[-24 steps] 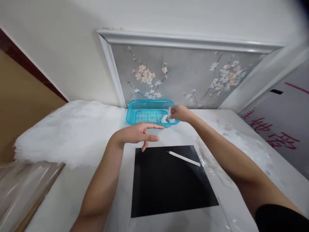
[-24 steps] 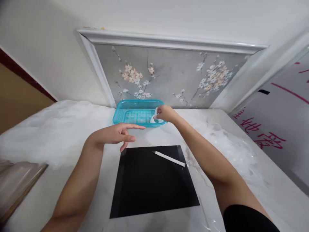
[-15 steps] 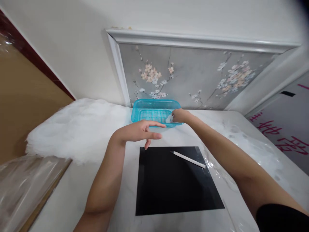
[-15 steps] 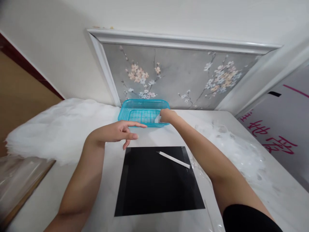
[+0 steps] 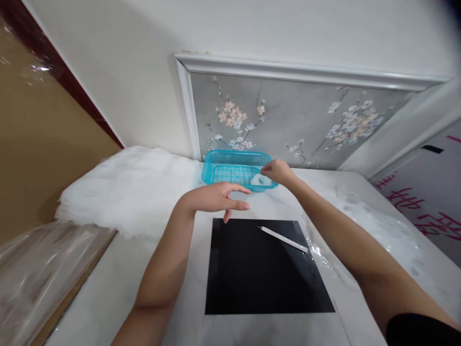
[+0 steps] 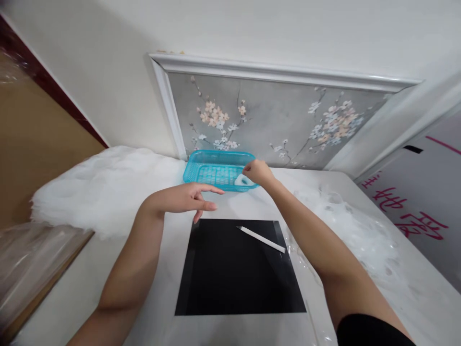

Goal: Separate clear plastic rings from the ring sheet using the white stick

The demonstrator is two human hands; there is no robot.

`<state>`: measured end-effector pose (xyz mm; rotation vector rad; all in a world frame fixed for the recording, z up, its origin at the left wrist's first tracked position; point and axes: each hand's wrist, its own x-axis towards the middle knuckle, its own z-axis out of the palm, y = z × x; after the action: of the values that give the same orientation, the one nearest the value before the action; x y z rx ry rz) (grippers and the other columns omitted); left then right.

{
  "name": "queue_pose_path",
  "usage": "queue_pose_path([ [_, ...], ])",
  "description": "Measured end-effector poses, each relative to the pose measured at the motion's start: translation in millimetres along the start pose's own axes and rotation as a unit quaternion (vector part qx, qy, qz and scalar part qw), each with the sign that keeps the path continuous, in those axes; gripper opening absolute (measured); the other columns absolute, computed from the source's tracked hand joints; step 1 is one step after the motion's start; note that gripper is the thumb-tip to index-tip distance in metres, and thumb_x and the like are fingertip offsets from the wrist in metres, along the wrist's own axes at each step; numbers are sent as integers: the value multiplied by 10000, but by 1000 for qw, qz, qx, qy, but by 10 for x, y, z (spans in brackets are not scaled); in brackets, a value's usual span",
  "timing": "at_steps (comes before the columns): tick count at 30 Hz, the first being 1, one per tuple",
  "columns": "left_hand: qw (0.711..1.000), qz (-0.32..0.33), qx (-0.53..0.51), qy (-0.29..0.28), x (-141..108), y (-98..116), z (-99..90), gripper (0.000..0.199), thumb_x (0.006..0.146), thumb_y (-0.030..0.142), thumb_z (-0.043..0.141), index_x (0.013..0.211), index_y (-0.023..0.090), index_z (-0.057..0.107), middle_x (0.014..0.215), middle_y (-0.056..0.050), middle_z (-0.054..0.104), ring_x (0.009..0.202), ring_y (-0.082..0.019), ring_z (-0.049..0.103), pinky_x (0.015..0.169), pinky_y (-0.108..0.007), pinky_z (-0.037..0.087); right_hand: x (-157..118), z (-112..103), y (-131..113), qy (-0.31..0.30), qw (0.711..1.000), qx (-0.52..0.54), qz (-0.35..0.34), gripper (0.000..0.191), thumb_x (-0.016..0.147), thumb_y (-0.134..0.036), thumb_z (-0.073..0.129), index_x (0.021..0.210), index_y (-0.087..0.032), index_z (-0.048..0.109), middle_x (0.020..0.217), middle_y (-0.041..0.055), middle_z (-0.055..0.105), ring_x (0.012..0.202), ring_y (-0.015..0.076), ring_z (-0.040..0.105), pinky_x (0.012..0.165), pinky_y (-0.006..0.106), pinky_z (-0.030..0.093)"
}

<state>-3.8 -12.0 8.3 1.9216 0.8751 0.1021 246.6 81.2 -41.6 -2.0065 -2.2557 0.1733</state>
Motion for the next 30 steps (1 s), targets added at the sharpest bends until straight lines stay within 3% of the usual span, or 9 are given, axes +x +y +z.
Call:
queue_pose_path([
  [3, 998, -9, 50, 29, -67, 53, 78, 733, 806, 617, 541, 1406, 221, 399, 538, 38, 625, 718, -179, 625, 705, -250, 400, -462, -25, 33, 53, 994, 89, -28, 349, 846, -454, 510, 929, -192, 725, 843, 52, 724, 770, 185, 647, 667, 260, 427],
  [6, 978, -42, 162, 123, -395, 183, 177, 726, 802, 641, 522, 1384, 213, 447, 536, 26, 602, 645, -190, 603, 625, -258, 363, -1093, 136, 140, -49, 991, 110, -53, 375, 770, -549, 580, 883, -214, 707, 782, 41, 713, 685, 190, 629, 633, 282, 418],
  [10, 920, -125, 191, 319, -1018, 311, 134, 659, 813, 688, 456, 1341, 297, 486, 521, 43, 543, 525, -160, 538, 551, -258, 335, -1747, 500, 378, -103, 992, 75, -2, 287, 765, -484, 593, 865, -221, 650, 844, 58, 700, 742, 228, 639, 623, 300, 403],
  [12, 867, -194, 235, 394, -1188, 231, -38, 642, 810, 683, 461, 1306, 280, 520, 664, 3, 621, 662, -189, 594, 633, -276, 384, -1900, 634, 457, -134, 986, 93, -12, 250, 810, -459, 536, 769, -220, 598, 769, 46, 678, 696, 218, 625, 610, 303, 391],
  [15, 787, -370, 357, 342, -1187, -103, -368, 671, 799, 642, 489, 1339, 244, 479, 1003, -85, 667, 992, -299, 578, 795, -365, 416, -1991, 716, 451, -159, 980, 117, -31, 262, 852, -437, 473, 711, -225, 535, 691, 37, 648, 663, 218, 600, 601, 313, 370],
  [18, 773, -427, 374, 282, -1111, -503, -544, 451, 701, 443, 679, 1032, 136, 677, 1029, -182, 647, 988, -364, 573, 782, -402, 438, -2042, 717, 326, -136, 980, 139, -34, 242, 860, -426, 461, 734, -229, 520, 727, 44, 658, 676, 224, 596, 606, 318, 359],
  [24, 754, -390, 447, 282, -1316, -768, -531, 304, 853, 268, 456, 984, 105, 676, 1171, -190, 569, 1067, -314, 529, 825, -363, 419, -2225, 750, 80, -119, 957, 257, -55, 273, 881, -472, 439, 763, -236, 512, 670, 2, 615, 617, 183, 566, 591, 294, 364],
  [27, 758, -367, 467, 268, -1389, -751, -569, 374, 820, 313, 515, 1123, 129, 637, 1227, -175, 538, 1104, -309, 506, 854, -351, 402, -2351, 716, 19, -124, 926, 352, -57, 316, 873, -509, 459, 740, -226, 501, 701, 3, 634, 625, 162, 552, 594, 282, 386],
  [30, 761, -353, 479, 259, -1370, -791, -548, 496, 746, 304, 602, 1217, 149, 595, 1266, -179, 515, 1171, -335, 447, 912, -370, 360, -2500, 467, -70, -127, 895, 425, -48, 360, 843, -552, 507, 737, -208, 512, 681, 2, 620, 553, 124, 485, 524, 257, 355],
])
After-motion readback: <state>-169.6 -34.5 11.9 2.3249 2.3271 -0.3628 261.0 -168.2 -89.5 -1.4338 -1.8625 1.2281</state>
